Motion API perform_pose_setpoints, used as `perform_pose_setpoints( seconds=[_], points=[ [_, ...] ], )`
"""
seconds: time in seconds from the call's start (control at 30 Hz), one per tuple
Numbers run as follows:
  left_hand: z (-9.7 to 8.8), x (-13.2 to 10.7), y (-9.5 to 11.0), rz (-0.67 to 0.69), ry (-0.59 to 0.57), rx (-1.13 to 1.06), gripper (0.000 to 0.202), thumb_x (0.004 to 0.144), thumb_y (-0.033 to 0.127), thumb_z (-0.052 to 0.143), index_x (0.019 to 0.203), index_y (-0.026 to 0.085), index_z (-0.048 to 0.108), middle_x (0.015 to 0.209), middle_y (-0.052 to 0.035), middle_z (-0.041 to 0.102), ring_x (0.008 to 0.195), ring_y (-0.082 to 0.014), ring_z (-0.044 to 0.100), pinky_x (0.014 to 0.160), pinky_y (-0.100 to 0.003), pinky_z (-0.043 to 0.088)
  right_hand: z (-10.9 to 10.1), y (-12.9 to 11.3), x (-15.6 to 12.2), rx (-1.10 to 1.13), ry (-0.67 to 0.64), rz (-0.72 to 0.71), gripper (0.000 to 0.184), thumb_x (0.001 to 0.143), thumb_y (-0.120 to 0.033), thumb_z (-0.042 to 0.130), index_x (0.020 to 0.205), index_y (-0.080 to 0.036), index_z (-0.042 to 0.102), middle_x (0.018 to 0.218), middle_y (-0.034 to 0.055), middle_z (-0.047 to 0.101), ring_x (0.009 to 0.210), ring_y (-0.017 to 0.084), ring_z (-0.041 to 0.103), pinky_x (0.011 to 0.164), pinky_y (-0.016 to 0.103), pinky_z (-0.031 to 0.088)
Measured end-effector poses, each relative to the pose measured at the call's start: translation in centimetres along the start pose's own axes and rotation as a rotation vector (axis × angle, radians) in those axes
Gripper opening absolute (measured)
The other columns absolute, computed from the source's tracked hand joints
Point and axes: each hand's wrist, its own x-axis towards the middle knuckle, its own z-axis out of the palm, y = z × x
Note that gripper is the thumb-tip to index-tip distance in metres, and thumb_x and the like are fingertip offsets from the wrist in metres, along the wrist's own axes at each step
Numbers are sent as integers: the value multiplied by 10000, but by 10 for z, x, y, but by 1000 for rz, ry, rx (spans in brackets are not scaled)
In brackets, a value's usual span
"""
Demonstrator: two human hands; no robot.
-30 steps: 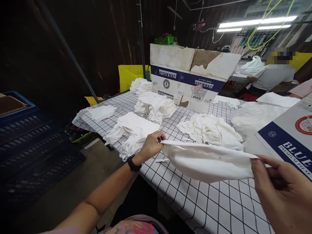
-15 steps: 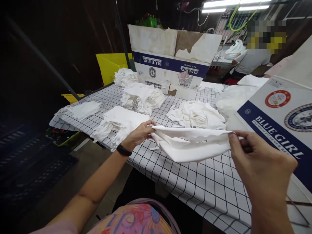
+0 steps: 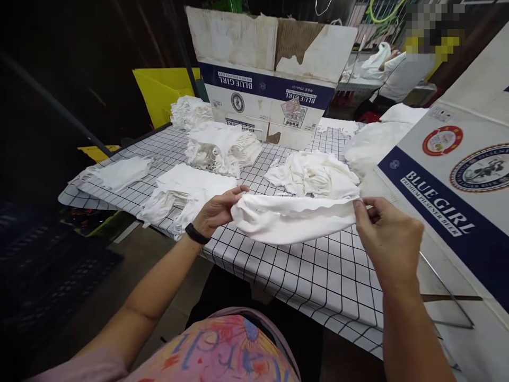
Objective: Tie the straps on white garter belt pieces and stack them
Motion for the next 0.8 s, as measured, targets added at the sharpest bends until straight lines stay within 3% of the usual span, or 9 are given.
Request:
perform_pose_setpoints(
  seconds=[0.2, 0.3, 0.43, 0.53, 0.6, 0.67, 0.8],
  points=[
    [-5, 5, -1, 124, 49, 31, 334, 769, 220, 729, 1069, 215, 581, 633, 68, 390, 558, -90, 457, 582, -202, 420, 13, 4, -2, 85, -125, 72, 343, 815, -500, 607, 898, -187, 720, 711, 76, 702, 707, 226, 672, 753, 332, 480],
    [-9, 7, -4, 101, 74, 173, 385, 780, 342, 759, 1086, 217, 562, 657, 61, 434, 582, -106, 503, 589, -218, 445, 19, 7, -7, 112, -163, 89, 299, 797, -476, 623, 868, -198, 707, 726, 86, 711, 739, 236, 674, 760, 338, 488],
    [-23, 4, -22, 91, 130, 723, 446, 825, 491, 744, 1134, 215, 577, 881, -9, 609, 727, -152, 598, 623, -251, 457, 39, 22, -22, 150, -312, 39, 289, 769, -487, 619, 817, -214, 702, 730, 72, 721, 705, 235, 664, 741, 361, 499],
    [-35, -6, -45, 245, 262, 1192, 343, 847, 399, 731, 1096, 196, 609, 1123, -66, 611, 934, -194, 602, 818, -315, 490, 55, 35, -40, 166, -406, 16, 294, 756, -501, 598, 765, -222, 690, 704, 51, 714, 672, 232, 658, 741, 388, 514],
    [-37, -18, -61, 342, 310, 1372, 256, 884, 363, 691, 1047, 189, 598, 1120, -72, 596, 1016, -219, 572, 907, -349, 471, 61, 41, -50, 171, -423, 19, 297, 763, -501, 592, 773, -221, 690, 712, 49, 717, 694, 236, 673, 756, 399, 525],
    [-34, -32, -75, 348, 256, 1481, 235, 915, 388, 670, 997, 190, 576, 1051, -61, 593, 1013, -227, 555, 898, -350, 458, 64, 44, -57, 177, -408, 37, 298, 767, -499, 595, 782, -217, 691, 714, 51, 716, 709, 238, 683, 765, 400, 534],
    [-24, -54, -95, 235, 49, 1661, 312, 893, 444, 717, 1018, 195, 577, 1068, -59, 605, 1012, -244, 562, 884, -360, 444, 65, 45, -61, 191, -333, 67, 276, 773, -477, 624, 786, -209, 692, 700, 48, 703, 686, 224, 668, 781, 390, 544]
  ],
)
